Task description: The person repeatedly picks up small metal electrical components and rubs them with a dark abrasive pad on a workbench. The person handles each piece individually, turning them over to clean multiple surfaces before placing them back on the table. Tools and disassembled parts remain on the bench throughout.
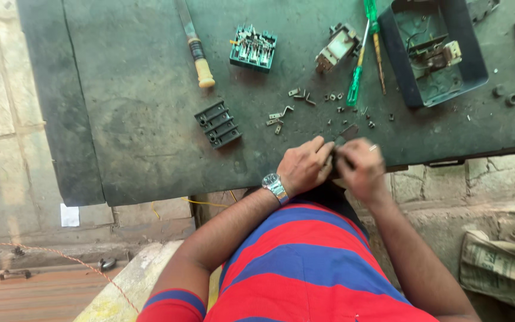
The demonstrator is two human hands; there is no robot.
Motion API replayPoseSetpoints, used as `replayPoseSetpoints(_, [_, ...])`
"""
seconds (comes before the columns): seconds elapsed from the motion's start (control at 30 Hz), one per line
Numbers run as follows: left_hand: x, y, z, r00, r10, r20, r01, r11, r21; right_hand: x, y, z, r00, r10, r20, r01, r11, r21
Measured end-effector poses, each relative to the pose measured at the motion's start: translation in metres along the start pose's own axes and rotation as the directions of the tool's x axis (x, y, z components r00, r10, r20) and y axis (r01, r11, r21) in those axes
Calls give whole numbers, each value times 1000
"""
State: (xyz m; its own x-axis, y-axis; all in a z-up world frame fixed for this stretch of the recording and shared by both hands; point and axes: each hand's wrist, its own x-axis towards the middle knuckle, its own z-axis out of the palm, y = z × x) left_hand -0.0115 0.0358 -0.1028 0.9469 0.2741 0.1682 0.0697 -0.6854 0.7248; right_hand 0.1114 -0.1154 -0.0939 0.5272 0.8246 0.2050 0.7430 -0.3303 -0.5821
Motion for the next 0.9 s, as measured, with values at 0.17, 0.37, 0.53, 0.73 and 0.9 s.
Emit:
replayPoseSetpoints(0.17, [-5,7,7,998,53,-37,-49,992,113,-5,8,-3,998,67,-21,-67,998,14])
replayPoseSetpoints(0.37, [0,13,-3,996,78,-52,-67,980,188,-1,11,1,993,-102,-50,105,993,58])
replayPoseSetpoints(0.53, [-6,18,6,997,60,-49,-49,977,210,-6,20,-4,990,-139,-27,140,988,67])
replayPoseSetpoints(0.73, [-1,20,11,997,54,-50,-42,973,229,-6,34,-1,994,-105,-45,109,987,118])
replayPoseSetpoints(0.9, [5,24,2,1000,16,10,-18,964,266,-10,36,9,997,-78,-19,80,978,194])
